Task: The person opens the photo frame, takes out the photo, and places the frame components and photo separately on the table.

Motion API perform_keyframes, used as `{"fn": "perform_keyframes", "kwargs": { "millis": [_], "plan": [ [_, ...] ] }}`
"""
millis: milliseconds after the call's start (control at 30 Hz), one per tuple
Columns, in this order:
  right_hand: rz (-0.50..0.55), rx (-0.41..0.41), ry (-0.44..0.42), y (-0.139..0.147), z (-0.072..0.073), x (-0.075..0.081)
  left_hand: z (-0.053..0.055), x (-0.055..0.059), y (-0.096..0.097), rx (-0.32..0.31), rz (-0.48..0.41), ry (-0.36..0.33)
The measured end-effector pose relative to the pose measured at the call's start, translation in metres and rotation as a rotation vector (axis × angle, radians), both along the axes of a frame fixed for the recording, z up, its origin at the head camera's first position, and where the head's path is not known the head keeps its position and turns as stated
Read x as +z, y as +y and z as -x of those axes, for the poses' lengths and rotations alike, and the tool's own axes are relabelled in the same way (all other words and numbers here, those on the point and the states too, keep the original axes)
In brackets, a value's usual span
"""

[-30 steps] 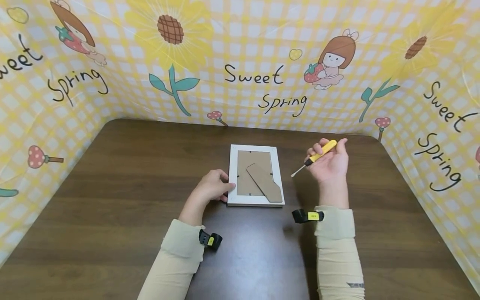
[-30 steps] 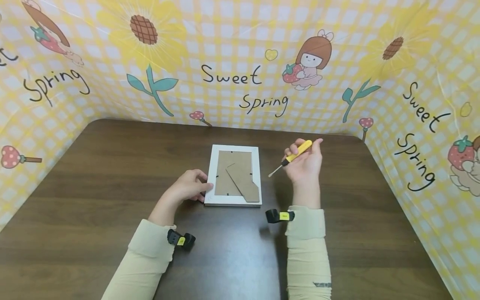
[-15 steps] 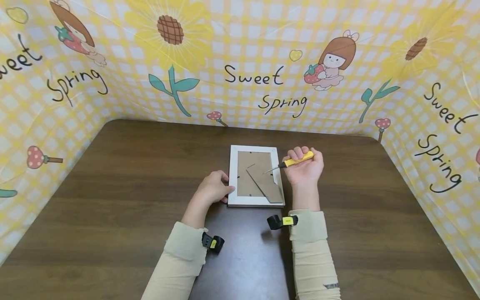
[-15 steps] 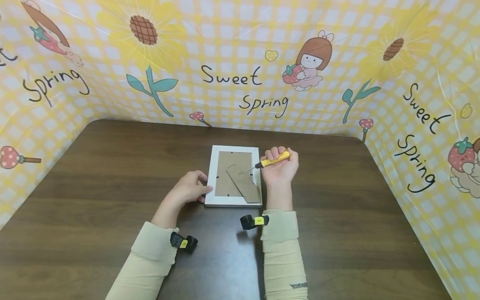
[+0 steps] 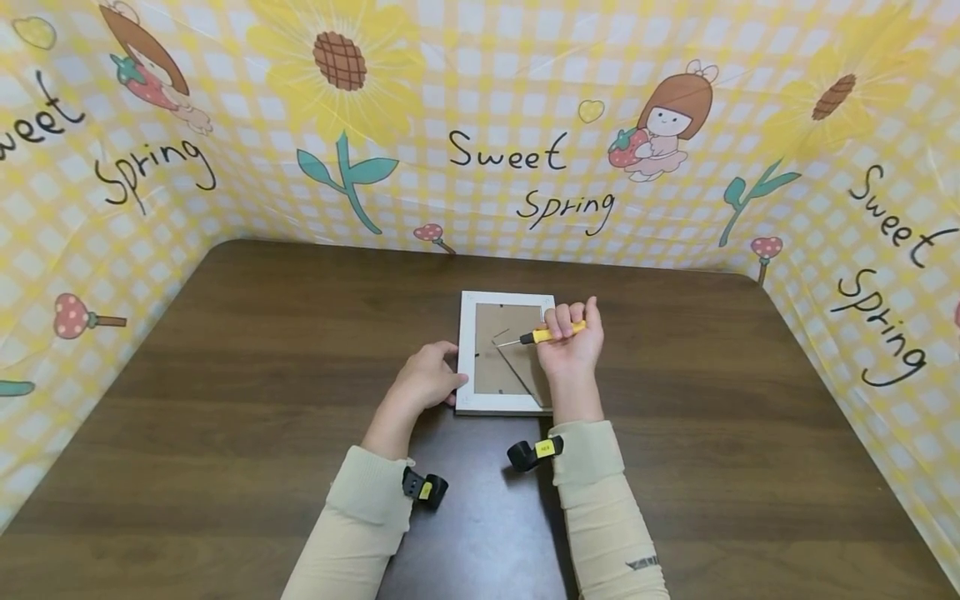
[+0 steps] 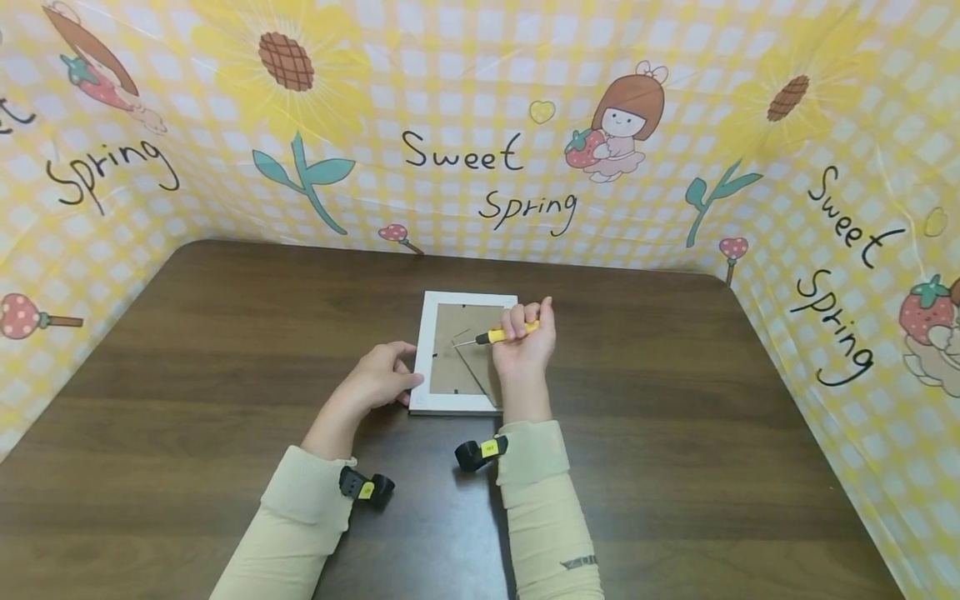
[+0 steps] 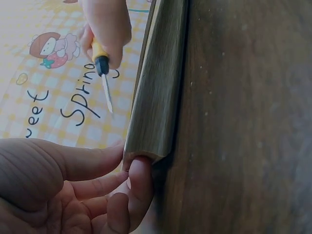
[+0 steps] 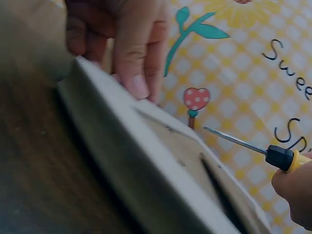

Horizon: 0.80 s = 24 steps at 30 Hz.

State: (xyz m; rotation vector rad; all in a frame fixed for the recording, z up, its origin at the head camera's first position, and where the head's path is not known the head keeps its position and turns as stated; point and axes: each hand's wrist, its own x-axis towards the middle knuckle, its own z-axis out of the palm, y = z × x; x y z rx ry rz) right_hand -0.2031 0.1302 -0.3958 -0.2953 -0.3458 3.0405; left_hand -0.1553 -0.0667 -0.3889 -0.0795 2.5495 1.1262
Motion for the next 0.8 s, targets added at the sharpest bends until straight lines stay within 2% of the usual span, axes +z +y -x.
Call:
{"fn": "perform_keyframes", "kwargs": {
  "millis": [300,533,800],
  "plan": [
    [-0.06,-0.021,0.0,-0.012,0.001,-0.005,0.002,-0.001,-0.002,-0.017,-0.037,-0.011],
    [-0.085,-0.02,-0.051,-0.009,0.001,-0.011,0.004,-0.005,0.0,-0.041,-0.07,0.001],
    [-0.066,-0.075,-0.069,-0.017,0.002,-0.015,0.005,-0.006,0.001,-0.019,-0.061,0.019]
  ]
}}
